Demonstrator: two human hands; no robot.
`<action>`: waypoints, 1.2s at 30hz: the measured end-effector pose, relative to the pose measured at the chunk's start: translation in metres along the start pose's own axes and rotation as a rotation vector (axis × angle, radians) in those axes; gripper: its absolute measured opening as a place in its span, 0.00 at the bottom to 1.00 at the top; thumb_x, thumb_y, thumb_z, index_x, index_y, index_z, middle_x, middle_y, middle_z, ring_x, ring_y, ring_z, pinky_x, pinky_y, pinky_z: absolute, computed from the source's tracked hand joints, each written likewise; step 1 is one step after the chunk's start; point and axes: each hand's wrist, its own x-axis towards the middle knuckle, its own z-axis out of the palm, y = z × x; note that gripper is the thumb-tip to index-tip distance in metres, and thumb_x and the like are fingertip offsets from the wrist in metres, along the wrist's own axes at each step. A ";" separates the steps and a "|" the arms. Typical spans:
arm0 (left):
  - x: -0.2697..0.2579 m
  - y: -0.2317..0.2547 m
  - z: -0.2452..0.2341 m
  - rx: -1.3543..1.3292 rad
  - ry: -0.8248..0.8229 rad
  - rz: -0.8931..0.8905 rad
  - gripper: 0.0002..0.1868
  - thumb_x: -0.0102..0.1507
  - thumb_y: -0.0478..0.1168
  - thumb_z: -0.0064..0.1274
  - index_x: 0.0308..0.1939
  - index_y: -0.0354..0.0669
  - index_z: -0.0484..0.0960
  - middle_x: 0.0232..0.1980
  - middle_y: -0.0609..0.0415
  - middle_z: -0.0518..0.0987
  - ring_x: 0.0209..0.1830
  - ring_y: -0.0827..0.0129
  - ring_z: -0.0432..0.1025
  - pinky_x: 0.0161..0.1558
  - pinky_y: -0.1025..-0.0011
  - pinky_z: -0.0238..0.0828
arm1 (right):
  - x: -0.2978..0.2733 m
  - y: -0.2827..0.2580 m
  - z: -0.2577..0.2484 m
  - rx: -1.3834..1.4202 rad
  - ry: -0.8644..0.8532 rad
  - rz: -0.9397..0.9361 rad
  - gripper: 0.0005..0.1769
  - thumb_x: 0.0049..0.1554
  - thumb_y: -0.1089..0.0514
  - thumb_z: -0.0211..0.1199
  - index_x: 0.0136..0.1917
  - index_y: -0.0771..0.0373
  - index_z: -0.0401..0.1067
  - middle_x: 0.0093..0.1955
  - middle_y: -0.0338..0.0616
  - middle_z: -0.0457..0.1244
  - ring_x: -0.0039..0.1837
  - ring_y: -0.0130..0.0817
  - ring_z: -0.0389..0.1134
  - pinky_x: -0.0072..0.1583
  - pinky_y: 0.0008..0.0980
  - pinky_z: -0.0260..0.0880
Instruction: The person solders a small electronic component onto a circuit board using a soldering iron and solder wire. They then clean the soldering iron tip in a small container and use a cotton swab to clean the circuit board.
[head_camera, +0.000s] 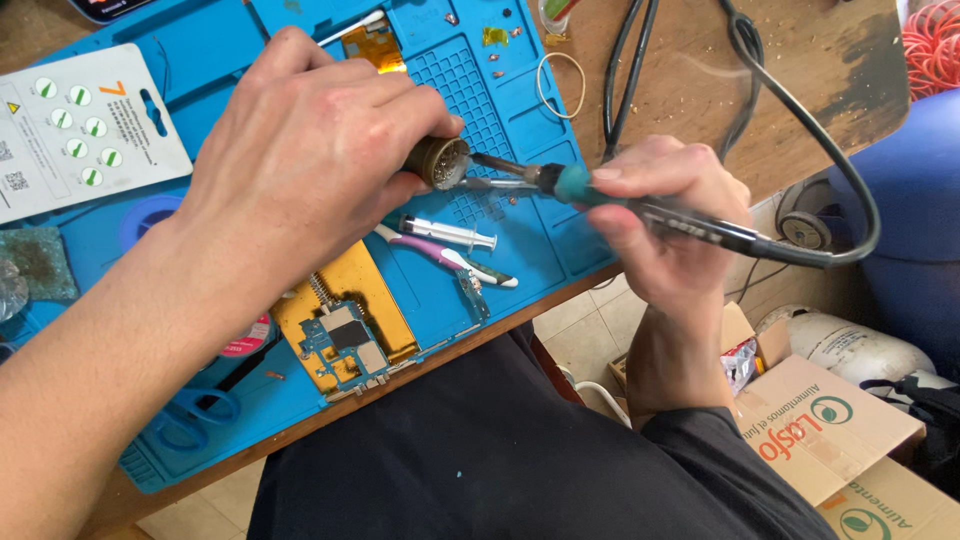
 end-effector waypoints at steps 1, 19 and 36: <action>-0.001 0.000 0.001 0.000 0.000 -0.002 0.18 0.66 0.49 0.77 0.58 0.59 0.88 0.49 0.63 0.91 0.48 0.56 0.85 0.54 0.52 0.69 | 0.001 0.001 0.001 0.001 -0.002 0.000 0.13 0.71 0.56 0.73 0.60 0.67 0.76 0.53 0.49 0.72 0.53 0.43 0.78 0.57 0.37 0.79; 0.005 -0.007 0.005 -0.111 -0.037 0.013 0.21 0.63 0.48 0.78 0.59 0.55 0.90 0.53 0.59 0.93 0.54 0.51 0.86 0.52 0.48 0.69 | 0.002 0.004 0.010 0.034 -0.064 0.066 0.13 0.71 0.58 0.76 0.61 0.64 0.74 0.54 0.45 0.71 0.51 0.33 0.76 0.52 0.29 0.74; 0.002 -0.009 0.007 -0.052 -0.022 0.017 0.19 0.65 0.50 0.79 0.55 0.58 0.86 0.46 0.58 0.92 0.49 0.49 0.86 0.53 0.49 0.70 | 0.018 -0.034 0.007 -0.124 -0.322 -0.021 0.12 0.68 0.60 0.76 0.58 0.69 0.77 0.56 0.57 0.74 0.58 0.47 0.80 0.63 0.39 0.81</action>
